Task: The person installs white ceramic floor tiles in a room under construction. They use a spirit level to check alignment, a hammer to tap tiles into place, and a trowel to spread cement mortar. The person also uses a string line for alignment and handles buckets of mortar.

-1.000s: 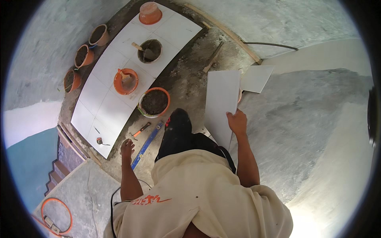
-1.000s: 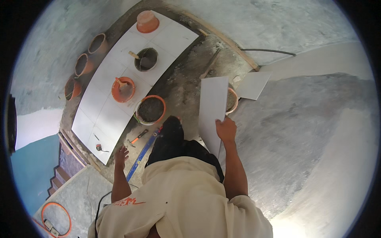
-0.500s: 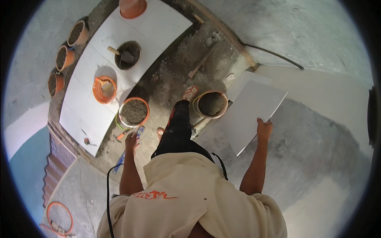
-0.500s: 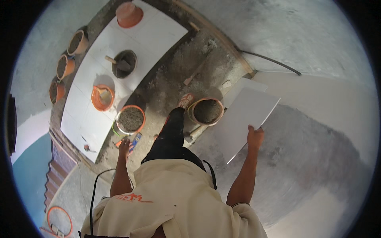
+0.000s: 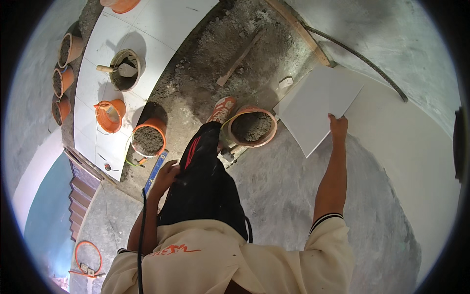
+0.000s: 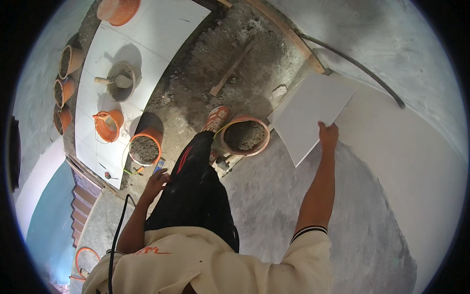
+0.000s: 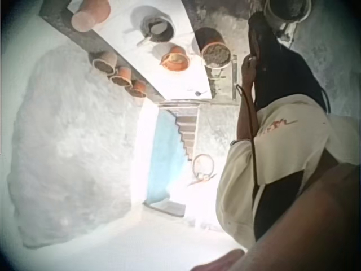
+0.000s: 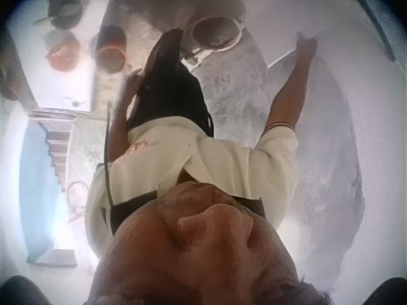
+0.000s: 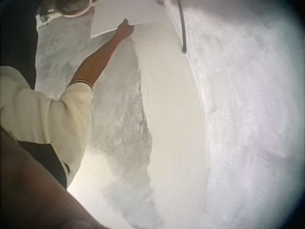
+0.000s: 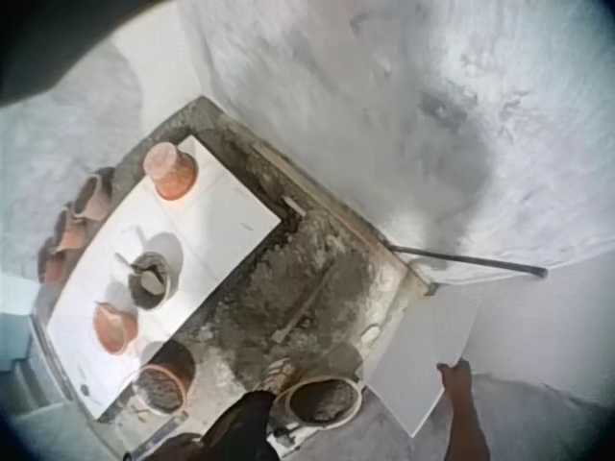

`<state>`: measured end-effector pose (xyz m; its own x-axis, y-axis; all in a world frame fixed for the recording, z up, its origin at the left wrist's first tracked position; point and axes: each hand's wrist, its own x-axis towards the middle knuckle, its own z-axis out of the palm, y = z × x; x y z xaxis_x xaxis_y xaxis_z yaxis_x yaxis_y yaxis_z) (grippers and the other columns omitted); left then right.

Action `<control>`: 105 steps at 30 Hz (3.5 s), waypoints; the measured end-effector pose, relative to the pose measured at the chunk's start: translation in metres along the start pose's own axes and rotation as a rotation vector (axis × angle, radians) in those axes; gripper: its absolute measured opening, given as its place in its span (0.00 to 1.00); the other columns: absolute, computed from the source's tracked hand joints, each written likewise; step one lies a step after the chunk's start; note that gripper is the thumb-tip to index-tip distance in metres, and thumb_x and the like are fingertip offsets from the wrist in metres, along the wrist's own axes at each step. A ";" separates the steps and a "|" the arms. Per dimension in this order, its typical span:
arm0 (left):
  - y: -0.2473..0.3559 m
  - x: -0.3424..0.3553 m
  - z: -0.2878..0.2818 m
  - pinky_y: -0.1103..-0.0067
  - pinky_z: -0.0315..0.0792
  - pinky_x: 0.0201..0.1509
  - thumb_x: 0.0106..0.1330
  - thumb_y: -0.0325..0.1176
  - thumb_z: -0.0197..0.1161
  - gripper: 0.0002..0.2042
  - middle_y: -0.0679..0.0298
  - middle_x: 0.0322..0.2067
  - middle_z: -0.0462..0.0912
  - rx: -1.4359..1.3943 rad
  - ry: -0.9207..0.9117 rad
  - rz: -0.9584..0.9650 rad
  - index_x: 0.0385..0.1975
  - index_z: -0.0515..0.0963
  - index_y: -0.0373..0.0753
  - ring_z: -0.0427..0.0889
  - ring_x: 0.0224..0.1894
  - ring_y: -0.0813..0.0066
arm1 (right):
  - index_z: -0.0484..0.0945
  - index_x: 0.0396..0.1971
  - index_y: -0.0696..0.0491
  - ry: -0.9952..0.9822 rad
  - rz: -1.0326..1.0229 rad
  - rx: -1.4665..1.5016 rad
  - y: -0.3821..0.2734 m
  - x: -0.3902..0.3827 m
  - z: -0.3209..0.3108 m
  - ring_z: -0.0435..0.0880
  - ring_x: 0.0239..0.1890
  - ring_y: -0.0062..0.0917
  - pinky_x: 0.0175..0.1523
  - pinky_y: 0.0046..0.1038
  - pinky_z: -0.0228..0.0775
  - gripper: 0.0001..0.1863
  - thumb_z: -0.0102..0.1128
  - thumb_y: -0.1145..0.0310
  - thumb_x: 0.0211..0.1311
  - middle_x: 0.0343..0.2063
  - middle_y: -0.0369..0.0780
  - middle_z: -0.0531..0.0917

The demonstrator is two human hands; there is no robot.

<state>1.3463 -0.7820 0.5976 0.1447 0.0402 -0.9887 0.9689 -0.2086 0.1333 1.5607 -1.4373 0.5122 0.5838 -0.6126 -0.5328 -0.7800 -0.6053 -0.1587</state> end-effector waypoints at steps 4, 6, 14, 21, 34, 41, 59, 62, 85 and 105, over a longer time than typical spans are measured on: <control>-0.007 0.013 -0.014 0.74 0.78 0.45 0.74 0.44 0.61 0.24 0.60 0.44 0.85 0.013 0.207 -0.029 0.64 0.74 0.37 0.85 0.48 0.72 | 0.81 0.37 0.67 0.028 0.001 0.086 0.037 0.061 0.034 0.86 0.39 0.44 0.49 0.41 0.74 0.22 0.73 0.61 0.54 0.34 0.53 0.87; -0.023 0.014 -0.029 0.74 0.78 0.45 0.75 0.45 0.61 0.24 0.60 0.45 0.85 0.048 0.248 -0.061 0.65 0.72 0.39 0.85 0.45 0.72 | 0.80 0.37 0.67 -0.002 0.065 0.071 0.045 0.075 0.054 0.85 0.38 0.42 0.47 0.40 0.74 0.22 0.74 0.62 0.54 0.34 0.52 0.86; -0.027 0.018 -0.029 0.75 0.78 0.43 0.75 0.44 0.60 0.23 0.59 0.44 0.86 0.147 0.239 -0.119 0.64 0.72 0.38 0.86 0.44 0.72 | 0.80 0.38 0.66 -0.058 0.226 0.247 0.082 0.108 0.095 0.80 0.30 0.31 0.37 0.38 0.72 0.22 0.75 0.61 0.54 0.30 0.46 0.84; -0.020 0.019 -0.031 0.75 0.78 0.42 0.75 0.43 0.61 0.23 0.60 0.43 0.85 0.139 0.251 -0.094 0.64 0.73 0.39 0.87 0.45 0.71 | 0.80 0.43 0.66 -0.058 0.269 0.291 0.098 0.114 0.110 0.82 0.30 0.32 0.34 0.35 0.73 0.23 0.77 0.63 0.56 0.36 0.44 0.85; -0.078 0.027 -0.023 0.74 0.79 0.43 0.74 0.45 0.61 0.23 0.58 0.40 0.87 0.022 0.252 0.054 0.61 0.75 0.36 0.87 0.43 0.72 | 0.83 0.51 0.60 -0.142 -0.054 -0.476 0.178 0.143 0.091 0.86 0.37 0.30 0.45 0.34 0.85 0.20 0.69 0.64 0.65 0.37 0.41 0.87; -0.144 -0.008 -0.052 0.73 0.79 0.46 0.74 0.45 0.61 0.24 0.59 0.44 0.85 0.096 0.376 0.196 0.62 0.75 0.35 0.86 0.46 0.71 | 0.66 0.71 0.56 -0.249 0.353 0.695 0.155 0.040 0.086 0.73 0.68 0.41 0.71 0.39 0.68 0.29 0.58 0.63 0.75 0.65 0.47 0.74; -0.460 -0.147 -0.041 0.64 0.79 0.54 0.68 0.50 0.65 0.26 0.44 0.45 0.86 -0.267 0.686 0.363 0.58 0.79 0.35 0.87 0.48 0.51 | 0.76 0.61 0.58 -0.675 -0.075 0.184 0.256 -0.445 0.115 0.85 0.38 0.34 0.43 0.34 0.81 0.24 0.58 0.80 0.63 0.39 0.45 0.85; -0.482 -0.160 -0.034 0.64 0.79 0.55 0.69 0.50 0.64 0.27 0.44 0.48 0.86 -0.325 0.691 0.345 0.59 0.78 0.36 0.86 0.49 0.51 | 0.73 0.63 0.58 -0.711 -0.383 -0.002 0.268 -0.424 0.103 0.85 0.47 0.38 0.53 0.39 0.78 0.24 0.58 0.73 0.68 0.46 0.47 0.84; -0.649 -0.185 -0.055 0.61 0.76 0.58 0.66 0.50 0.62 0.23 0.46 0.46 0.87 -0.704 0.781 -0.039 0.48 0.84 0.35 0.85 0.51 0.48 | 0.79 0.49 0.55 -0.777 -0.255 -0.035 0.078 -0.549 0.174 0.80 0.39 0.31 0.44 0.36 0.71 0.14 0.54 0.63 0.73 0.38 0.39 0.79; -0.743 -0.065 -0.043 0.69 0.78 0.49 0.70 0.44 0.63 0.20 0.54 0.38 0.88 -1.662 0.876 -0.031 0.51 0.81 0.32 0.88 0.42 0.61 | 0.80 0.52 0.61 -0.998 -1.299 -1.160 -0.044 -0.983 0.624 0.84 0.32 0.23 0.36 0.29 0.75 0.18 0.60 0.65 0.69 0.31 0.40 0.84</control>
<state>0.6259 -0.5875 0.5659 -0.3470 0.5596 -0.7527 0.0760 0.8167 0.5721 0.8807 -0.4913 0.5244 -0.0522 0.5749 -0.8166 0.6511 -0.6004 -0.4643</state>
